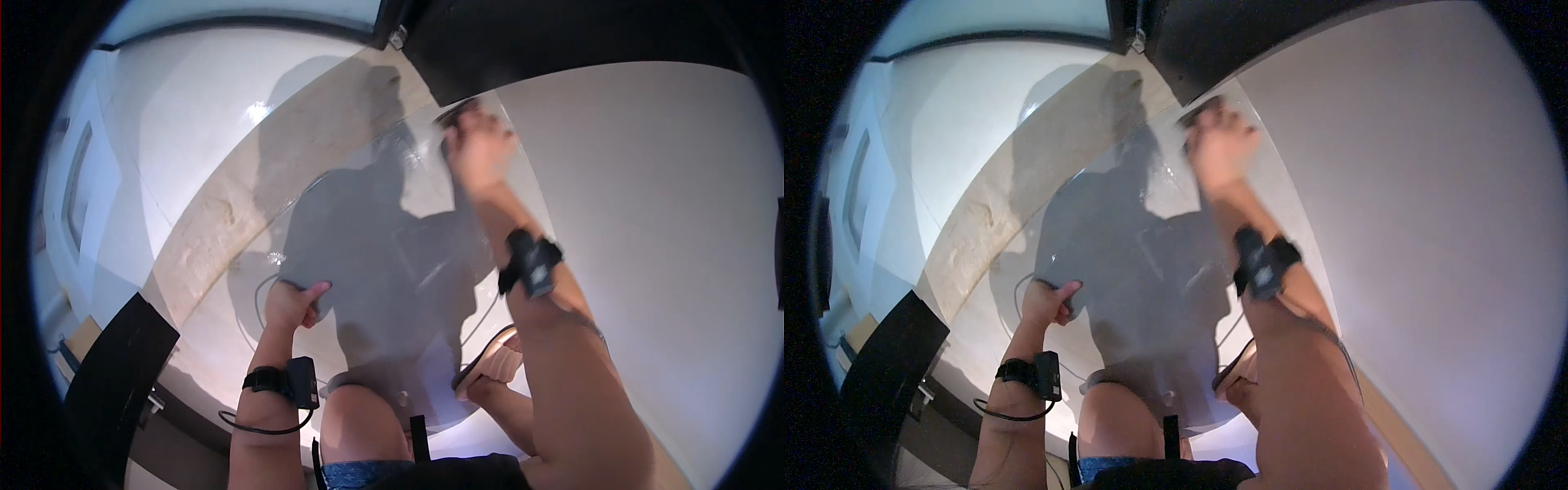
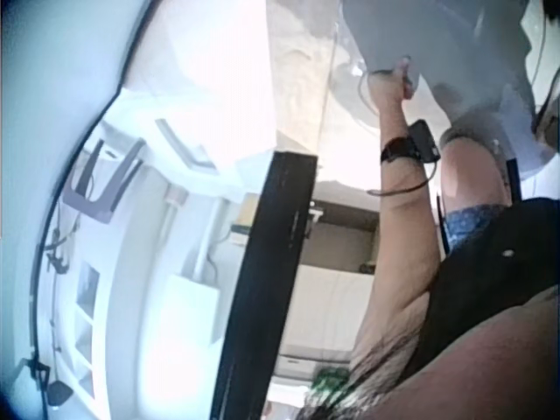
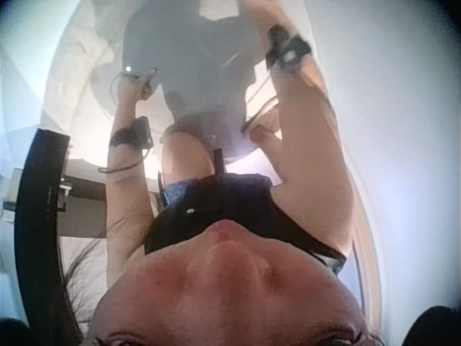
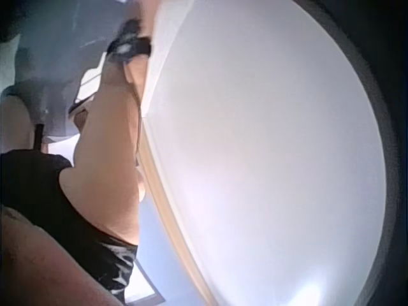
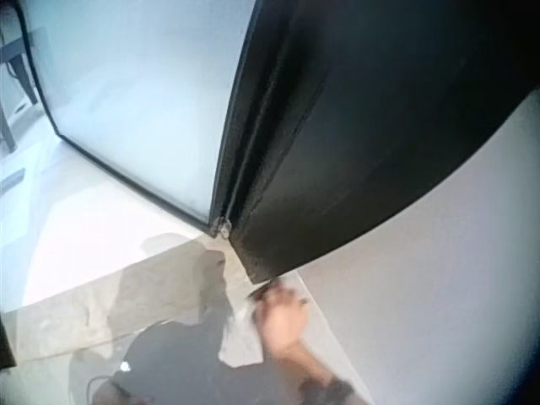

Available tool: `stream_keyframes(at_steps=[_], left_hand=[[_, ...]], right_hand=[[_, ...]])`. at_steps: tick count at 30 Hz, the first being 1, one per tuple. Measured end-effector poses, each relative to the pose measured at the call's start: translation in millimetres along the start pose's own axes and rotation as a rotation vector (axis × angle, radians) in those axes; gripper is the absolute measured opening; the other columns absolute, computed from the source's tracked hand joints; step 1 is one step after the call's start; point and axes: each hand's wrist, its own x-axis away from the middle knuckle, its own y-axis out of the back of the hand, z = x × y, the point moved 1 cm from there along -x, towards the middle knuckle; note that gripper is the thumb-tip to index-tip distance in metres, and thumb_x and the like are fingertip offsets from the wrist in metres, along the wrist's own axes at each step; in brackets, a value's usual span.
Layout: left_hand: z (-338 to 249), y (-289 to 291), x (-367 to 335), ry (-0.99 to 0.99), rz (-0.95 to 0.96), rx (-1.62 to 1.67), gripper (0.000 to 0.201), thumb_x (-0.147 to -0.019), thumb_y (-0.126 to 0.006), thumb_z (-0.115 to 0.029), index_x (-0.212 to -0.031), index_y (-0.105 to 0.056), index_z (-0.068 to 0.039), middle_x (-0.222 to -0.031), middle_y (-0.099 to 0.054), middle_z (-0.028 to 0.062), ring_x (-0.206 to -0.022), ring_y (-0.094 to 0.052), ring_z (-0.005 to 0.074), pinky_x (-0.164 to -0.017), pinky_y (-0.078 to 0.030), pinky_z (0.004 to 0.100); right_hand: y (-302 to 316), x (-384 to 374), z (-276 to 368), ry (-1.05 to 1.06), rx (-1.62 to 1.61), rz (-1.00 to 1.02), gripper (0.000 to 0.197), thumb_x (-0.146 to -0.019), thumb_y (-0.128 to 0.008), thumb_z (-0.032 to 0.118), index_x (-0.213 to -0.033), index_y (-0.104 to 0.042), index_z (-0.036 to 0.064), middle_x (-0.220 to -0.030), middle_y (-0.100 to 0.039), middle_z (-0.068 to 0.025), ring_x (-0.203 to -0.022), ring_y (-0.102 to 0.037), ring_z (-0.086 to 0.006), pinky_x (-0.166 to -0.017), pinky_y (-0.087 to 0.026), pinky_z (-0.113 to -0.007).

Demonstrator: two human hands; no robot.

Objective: Scrubbing the floor and a glass door in a bathroom using a cleaning pad.

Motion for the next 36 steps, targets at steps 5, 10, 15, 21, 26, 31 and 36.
stream_keyframes(at_steps=[5, 10, 15, 21, 26, 31, 36], left_hand=[[-7.1, -3.1, 0.1, 0.028, 0.006, -0.025, 0.052, -0.067, -0.074, -0.044, -0.049, -0.054, 0.000, -0.043, -0.052, 0.0085, -0.037, -0.054, 0.0188, -0.036, -0.043, 0.0289], [-9.0, -1.5, 6.6, 0.027, -0.008, -0.050, 0.054, -0.067, -0.074, -0.046, -0.047, -0.053, -0.001, -0.043, -0.052, 0.0087, -0.037, -0.054, 0.0187, -0.037, -0.044, 0.0285], [-11.9, -7.4, 2.0, 0.013, 0.010, -0.049, 0.055, -0.067, -0.073, -0.047, -0.044, -0.052, -0.002, -0.043, -0.053, 0.0087, -0.036, -0.053, 0.0185, -0.038, -0.044, 0.0284], [-6.6, -1.5, 7.4, 0.010, -0.013, -0.064, 0.051, -0.068, -0.075, -0.041, -0.046, -0.052, -0.002, -0.042, -0.051, 0.0086, -0.034, -0.052, 0.0189, -0.035, -0.043, 0.0304], [-4.4, -0.3, 7.1, 0.005, -0.013, -0.081, 0.054, -0.068, -0.073, -0.047, -0.044, -0.052, -0.003, -0.041, -0.052, 0.0080, -0.035, -0.053, 0.0176, -0.038, -0.043, 0.0279], [-11.1, -3.0, 13.0, -0.015, -0.037, -0.016, 0.051, -0.068, -0.075, -0.041, -0.047, -0.053, 0.000, -0.043, -0.052, 0.0090, -0.035, -0.053, 0.0179, -0.035, -0.043, 0.0281], [-5.0, -3.1, 9.1, 0.000, -0.008, 0.016, 0.046, -0.069, -0.076, -0.035, -0.054, -0.054, 0.002, -0.044, -0.051, 0.0098, -0.034, -0.052, 0.0191, -0.032, -0.042, 0.0298]], right_hand=[[-6.0, 23.2, 43.6, 0.088, -0.070, -0.024, 0.020, -0.073, -0.060, 0.022, -0.087, -0.061, 0.0090, -0.100, -0.058, -0.0141, -0.091, -0.053, -0.0304, -0.076, -0.039, -0.043], [5.7, -14.0, -17.8, -0.088, -0.101, 0.087, 0.025, -0.071, -0.063, 0.023, -0.090, -0.060, 0.0068, -0.104, -0.057, -0.0158, -0.097, -0.053, -0.0312, -0.076, -0.041, -0.043], [7.0, 34.1, -9.9, 0.087, -0.270, 0.030, 0.030, -0.065, -0.067, 0.012, -0.093, -0.060, 0.0048, -0.117, -0.052, -0.0184, -0.107, -0.050, -0.0354, -0.091, -0.040, -0.046], [30.9, 69.0, -52.4, 0.167, -0.063, 0.136, 0.038, -0.067, -0.066, 0.012, -0.104, -0.062, 0.0097, -0.127, -0.044, -0.0200, -0.113, -0.046, -0.0365, -0.096, -0.038, -0.042], [18.5, 54.7, -26.2, -0.069, -0.309, 0.058, 0.048, -0.070, -0.064, 0.008, -0.117, -0.055, 0.0075, -0.131, -0.042, -0.0175, -0.119, -0.042, -0.0345, -0.097, -0.038, -0.039], [-12.5, 11.8, -62.6, 0.045, -0.281, -0.037, 0.047, -0.072, -0.057, 0.001, -0.119, -0.051, 0.0011, -0.131, -0.044, -0.0162, -0.122, -0.040, -0.0314, -0.101, -0.034, -0.037], [-16.2, -8.7, -59.3, 0.091, -0.337, -0.037, 0.051, -0.068, -0.054, -0.005, -0.118, -0.051, 0.0017, -0.128, -0.047, -0.0159, -0.120, -0.042, -0.0325, -0.101, -0.034, -0.037]])
